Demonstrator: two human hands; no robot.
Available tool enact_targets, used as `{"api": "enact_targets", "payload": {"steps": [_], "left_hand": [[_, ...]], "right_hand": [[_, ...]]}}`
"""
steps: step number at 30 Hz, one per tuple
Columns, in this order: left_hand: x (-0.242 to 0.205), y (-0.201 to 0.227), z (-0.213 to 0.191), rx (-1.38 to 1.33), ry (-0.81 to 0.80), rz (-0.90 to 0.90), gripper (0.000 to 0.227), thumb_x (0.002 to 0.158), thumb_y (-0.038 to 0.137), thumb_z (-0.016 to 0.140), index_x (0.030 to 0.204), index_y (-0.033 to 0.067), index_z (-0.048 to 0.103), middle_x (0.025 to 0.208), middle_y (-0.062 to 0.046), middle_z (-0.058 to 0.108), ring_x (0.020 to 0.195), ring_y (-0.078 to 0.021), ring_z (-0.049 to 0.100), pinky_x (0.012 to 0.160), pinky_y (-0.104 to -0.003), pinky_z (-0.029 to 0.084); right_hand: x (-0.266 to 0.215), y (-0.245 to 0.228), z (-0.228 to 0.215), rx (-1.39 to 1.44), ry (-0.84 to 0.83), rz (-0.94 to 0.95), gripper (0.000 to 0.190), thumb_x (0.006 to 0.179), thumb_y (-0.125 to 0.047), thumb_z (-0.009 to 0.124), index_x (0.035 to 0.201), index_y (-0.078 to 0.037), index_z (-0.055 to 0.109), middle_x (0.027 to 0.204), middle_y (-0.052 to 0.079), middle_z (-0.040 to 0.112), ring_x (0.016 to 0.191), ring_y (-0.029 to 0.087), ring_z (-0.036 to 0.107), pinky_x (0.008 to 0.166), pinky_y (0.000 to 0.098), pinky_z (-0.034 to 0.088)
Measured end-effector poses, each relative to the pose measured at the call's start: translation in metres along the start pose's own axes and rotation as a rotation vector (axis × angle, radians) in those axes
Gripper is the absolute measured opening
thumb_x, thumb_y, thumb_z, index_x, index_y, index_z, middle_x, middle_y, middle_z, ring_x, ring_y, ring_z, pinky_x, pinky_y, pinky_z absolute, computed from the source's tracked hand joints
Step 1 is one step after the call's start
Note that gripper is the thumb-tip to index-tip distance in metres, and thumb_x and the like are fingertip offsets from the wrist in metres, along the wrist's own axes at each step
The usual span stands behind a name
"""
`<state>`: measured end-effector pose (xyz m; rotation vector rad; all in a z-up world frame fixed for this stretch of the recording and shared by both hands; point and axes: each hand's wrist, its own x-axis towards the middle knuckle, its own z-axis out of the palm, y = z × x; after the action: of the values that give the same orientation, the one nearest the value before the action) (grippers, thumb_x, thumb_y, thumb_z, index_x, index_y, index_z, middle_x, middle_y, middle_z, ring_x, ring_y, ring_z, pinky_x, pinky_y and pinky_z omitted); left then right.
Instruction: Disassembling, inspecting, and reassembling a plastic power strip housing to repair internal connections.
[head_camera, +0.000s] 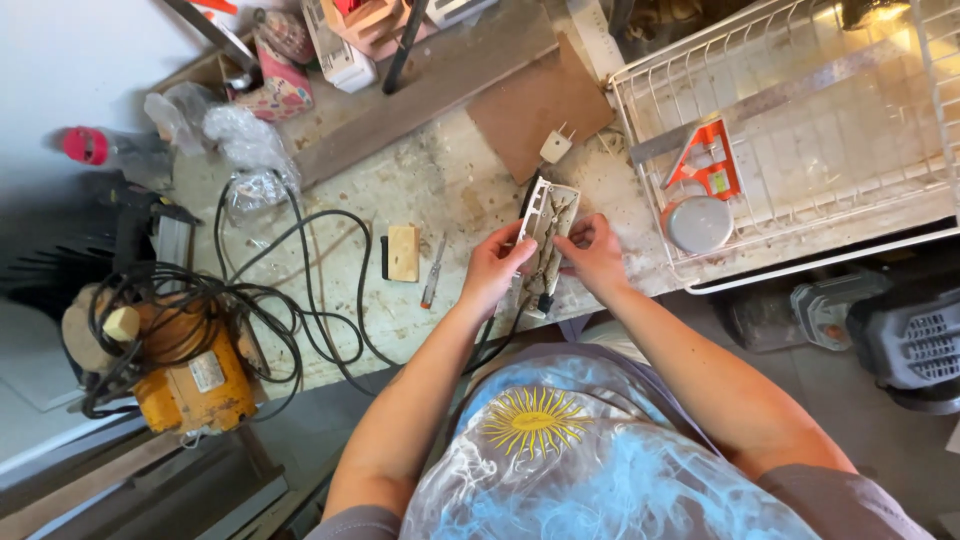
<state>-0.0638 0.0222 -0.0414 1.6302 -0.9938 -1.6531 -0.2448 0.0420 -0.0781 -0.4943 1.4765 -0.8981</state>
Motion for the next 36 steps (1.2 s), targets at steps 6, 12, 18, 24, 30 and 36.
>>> {"api": "enact_targets", "payload": {"steps": [6, 12, 18, 24, 30, 36], "left_hand": [[0.009, -0.007, 0.000, 0.286, 0.086, 0.001, 0.065, 0.082, 0.032, 0.094, 0.138, 0.0075, 0.071, 0.117, -0.016, 0.074, 0.091, -0.0230, 0.074, 0.062, -0.033, 0.068], [0.008, 0.008, 0.007, 0.526, 0.138, 0.044, 0.065, 0.081, 0.040, 0.091, 0.135, 0.0099, 0.073, 0.118, -0.015, 0.075, 0.094, -0.0307, 0.077, 0.075, -0.039, 0.068], [0.008, 0.007, 0.012, 0.659, 0.147, 0.102, 0.062, 0.079, 0.039, 0.091, 0.133, 0.0131, 0.074, 0.114, -0.012, 0.074, 0.090, -0.0300, 0.077, 0.076, -0.037, 0.066], [0.006, 0.008, 0.013, 0.767, 0.135, 0.164, 0.065, 0.080, 0.038, 0.089, 0.137, 0.0123, 0.071, 0.119, -0.015, 0.071, 0.099, -0.0380, 0.076, 0.083, -0.043, 0.065], [0.005, 0.009, 0.014, 0.839, 0.135, 0.161, 0.069, 0.077, 0.037, 0.091, 0.139, 0.0138, 0.070, 0.119, -0.012, 0.070, 0.109, -0.0389, 0.074, 0.089, -0.043, 0.064], [0.002, -0.002, 0.017, 0.926, 0.162, 0.252, 0.074, 0.073, 0.038, 0.091, 0.139, 0.0115, 0.069, 0.111, -0.010, 0.070, 0.102, -0.0389, 0.075, 0.085, -0.046, 0.066]], "right_hand": [[0.002, 0.004, 0.000, 0.019, 0.003, 0.007, 0.058, 0.088, -0.021, 0.090, 0.124, 0.002, 0.050, 0.101, 0.020, 0.065, 0.086, 0.027, 0.070, 0.063, 0.0457, 0.071], [-0.006, -0.008, -0.002, 0.035, 0.001, 0.014, 0.054, 0.087, -0.019, 0.090, 0.122, -0.002, 0.052, 0.095, 0.019, 0.065, 0.082, 0.025, 0.070, 0.061, 0.0443, 0.071], [-0.007, -0.010, -0.003, 0.072, -0.012, 0.002, 0.056, 0.084, -0.019, 0.092, 0.121, -0.002, 0.054, 0.091, 0.018, 0.065, 0.079, 0.025, 0.071, 0.058, 0.0445, 0.071], [-0.002, -0.005, -0.004, 0.098, -0.045, 0.000, 0.053, 0.086, -0.017, 0.090, 0.123, -0.003, 0.054, 0.090, 0.018, 0.064, 0.077, 0.025, 0.069, 0.057, 0.0478, 0.070], [-0.002, -0.006, -0.005, 0.102, -0.075, -0.003, 0.051, 0.087, -0.017, 0.089, 0.124, -0.004, 0.057, 0.089, 0.016, 0.064, 0.075, 0.023, 0.068, 0.057, 0.0466, 0.070], [-0.001, -0.002, -0.006, 0.080, -0.104, 0.011, 0.056, 0.087, -0.020, 0.091, 0.130, -0.006, 0.058, 0.092, 0.014, 0.064, 0.076, 0.023, 0.070, 0.058, 0.0484, 0.070]]}}
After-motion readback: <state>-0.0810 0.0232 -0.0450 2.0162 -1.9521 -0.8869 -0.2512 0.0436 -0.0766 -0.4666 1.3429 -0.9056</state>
